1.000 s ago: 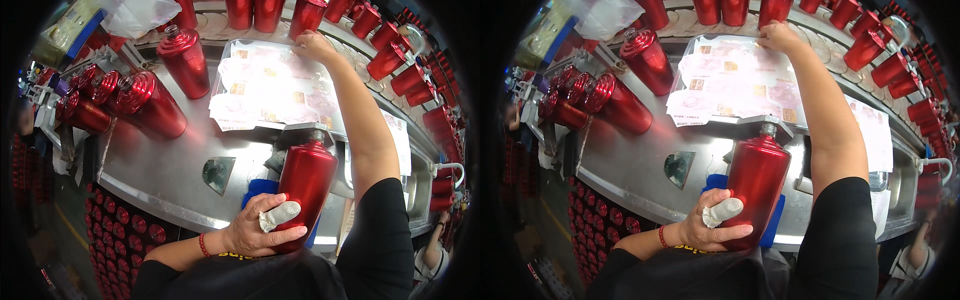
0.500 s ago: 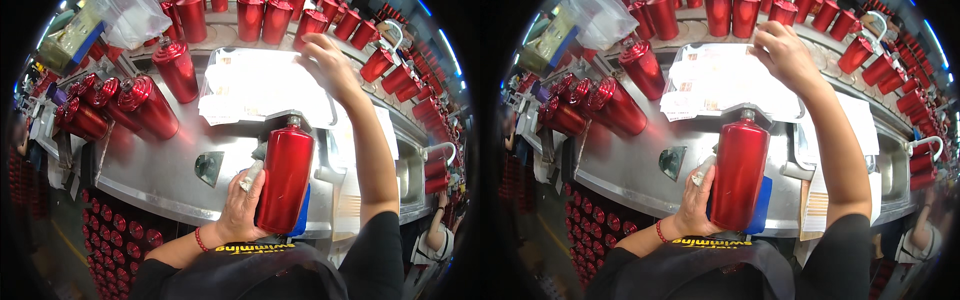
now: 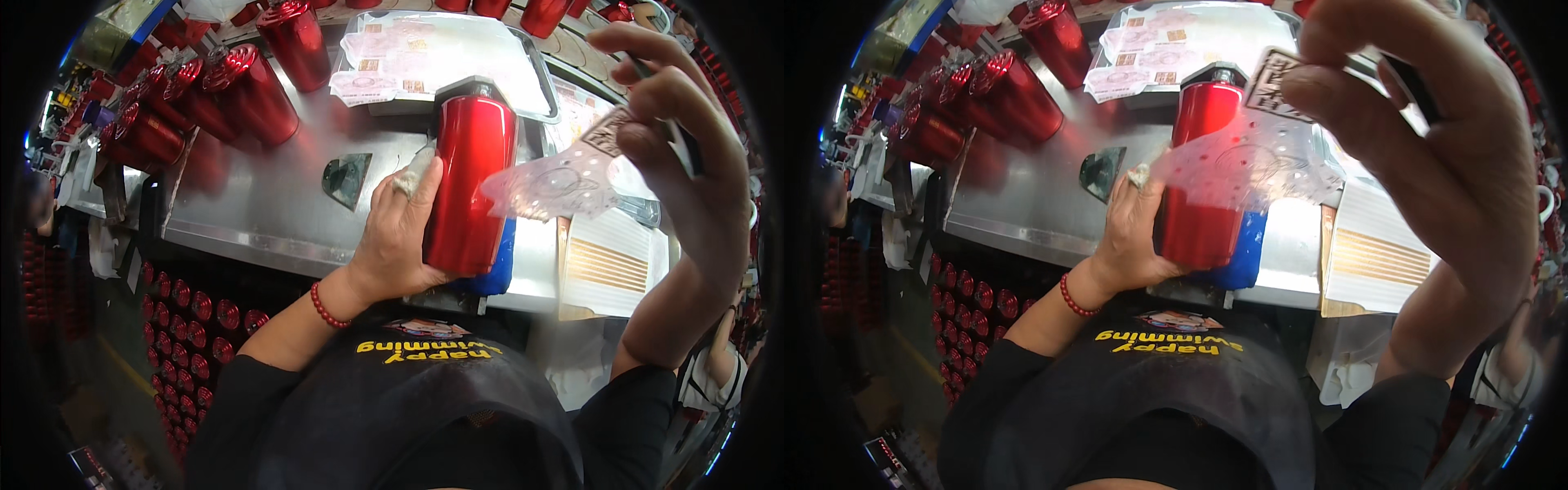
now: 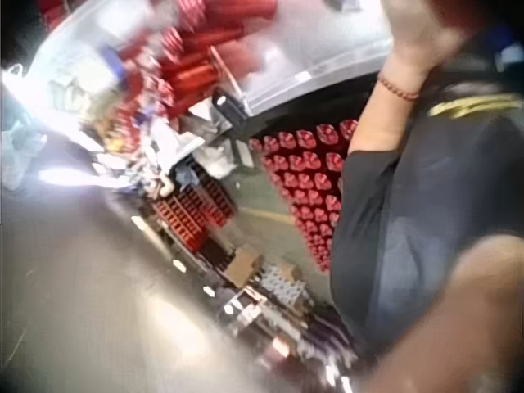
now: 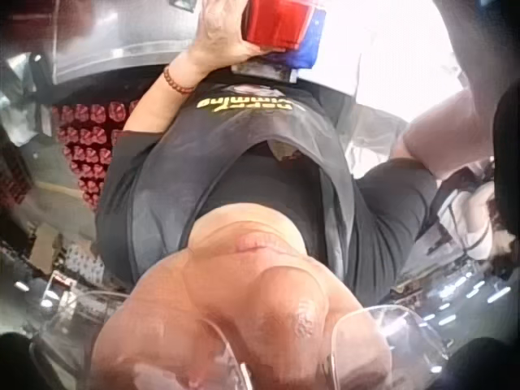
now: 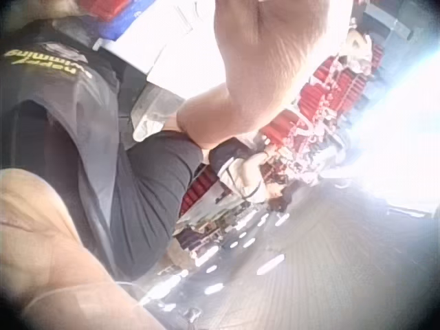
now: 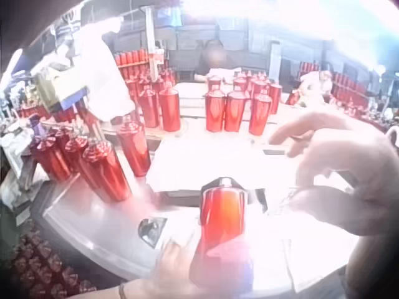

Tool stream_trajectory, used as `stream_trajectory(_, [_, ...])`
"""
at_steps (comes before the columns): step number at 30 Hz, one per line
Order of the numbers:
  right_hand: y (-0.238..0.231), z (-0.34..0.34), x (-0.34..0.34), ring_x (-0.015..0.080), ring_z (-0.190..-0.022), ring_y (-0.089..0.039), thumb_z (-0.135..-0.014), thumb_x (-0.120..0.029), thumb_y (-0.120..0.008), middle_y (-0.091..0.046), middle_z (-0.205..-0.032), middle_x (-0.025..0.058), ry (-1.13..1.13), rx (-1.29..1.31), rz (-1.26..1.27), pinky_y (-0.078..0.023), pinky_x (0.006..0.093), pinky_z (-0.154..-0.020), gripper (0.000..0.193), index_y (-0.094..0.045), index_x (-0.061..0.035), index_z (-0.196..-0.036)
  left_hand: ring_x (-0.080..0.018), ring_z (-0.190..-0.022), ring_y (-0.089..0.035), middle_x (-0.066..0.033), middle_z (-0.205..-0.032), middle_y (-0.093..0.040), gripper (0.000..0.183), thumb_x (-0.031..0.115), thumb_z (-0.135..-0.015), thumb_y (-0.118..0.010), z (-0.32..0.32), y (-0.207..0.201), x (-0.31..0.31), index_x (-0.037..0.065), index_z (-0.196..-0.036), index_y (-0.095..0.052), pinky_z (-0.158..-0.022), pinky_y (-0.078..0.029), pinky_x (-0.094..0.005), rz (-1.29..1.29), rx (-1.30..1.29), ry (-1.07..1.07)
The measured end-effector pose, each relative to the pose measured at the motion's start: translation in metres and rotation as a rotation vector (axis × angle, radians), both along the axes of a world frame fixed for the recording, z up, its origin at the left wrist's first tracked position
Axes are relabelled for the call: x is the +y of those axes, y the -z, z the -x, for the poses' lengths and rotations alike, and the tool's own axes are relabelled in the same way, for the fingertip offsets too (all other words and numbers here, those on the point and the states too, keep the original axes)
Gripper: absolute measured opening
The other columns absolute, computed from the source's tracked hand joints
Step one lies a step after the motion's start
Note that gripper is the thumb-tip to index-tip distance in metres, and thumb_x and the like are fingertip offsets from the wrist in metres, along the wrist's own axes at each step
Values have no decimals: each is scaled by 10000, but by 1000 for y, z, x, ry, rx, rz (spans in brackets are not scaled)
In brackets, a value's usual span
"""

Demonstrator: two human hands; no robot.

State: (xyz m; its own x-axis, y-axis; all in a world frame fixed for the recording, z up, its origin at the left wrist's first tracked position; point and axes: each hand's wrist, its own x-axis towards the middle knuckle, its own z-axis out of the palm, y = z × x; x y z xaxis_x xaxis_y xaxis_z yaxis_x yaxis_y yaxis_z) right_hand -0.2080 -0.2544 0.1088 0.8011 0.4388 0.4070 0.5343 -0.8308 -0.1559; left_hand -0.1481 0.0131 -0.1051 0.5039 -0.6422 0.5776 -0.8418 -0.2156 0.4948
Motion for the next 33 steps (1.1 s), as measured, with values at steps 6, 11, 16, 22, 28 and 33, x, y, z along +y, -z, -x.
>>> stream_trajectory(6, [73,-10,29,219,-896,-654,-913,-121,-726,-645,-1215,126,104,115,-270,-527,348,-771,168,-596,-23,-867,-412,-1323,-477,-267,-1413,-519,836,428,-881,-754,-6,-4,23,-36,-1492,-422,-1152,-334,-467,227,372,197])
stream_trajectory(11, [54,21,19,213,-870,-661,-843,-104,-764,-659,-1204,160,141,77,-332,-540,358,-758,160,-623,-30,-851,-337,-1399,-436,-228,-1494,-478,394,200,-988,-611,-20,-23,16,20,-1337,-638,-1165,-329,-425,190,250,150])
stream_trajectory(16, [47,46,-4,243,-1039,-642,-853,-133,-765,-647,-1285,171,195,-3,-169,-544,375,-860,171,-619,-47,-836,-363,-1360,-416,-185,-1432,-541,498,-45,-794,-654,-18,-18,-1,164,-1235,-752,-1134,-386,-417,93,-89,65])
stream_trajectory(22, [59,55,-9,246,-1063,-620,-881,-142,-741,-638,-1301,165,228,59,-227,-522,376,-893,159,-615,-53,-843,-374,-1410,-374,-202,-1420,-556,453,-50,-742,-629,-1,-16,35,143,-1125,-774,-1155,-372,-461,91,-48,87])
stream_trajectory(28, [70,53,-13,237,-1064,-602,-920,-149,-725,-627,-1327,151,220,62,-231,-516,370,-891,158,-609,-57,-865,-316,-1395,-384,-182,-1461,-536,294,92,-902,-511,6,-2,66,68,-1097,-729,-1202,-228,-444,253,761,-28])
stream_trajectory(33, [75,46,-7,236,-1063,-602,-931,-184,-728,-626,-1331,147,222,104,-247,-518,374,-889,194,-604,-55,-857,-411,-1361,-377,-307,-1311,-559,444,31,-864,-517,0,28,58,42,-1279,-674,-1169,-243,-501,-119,198,-291])
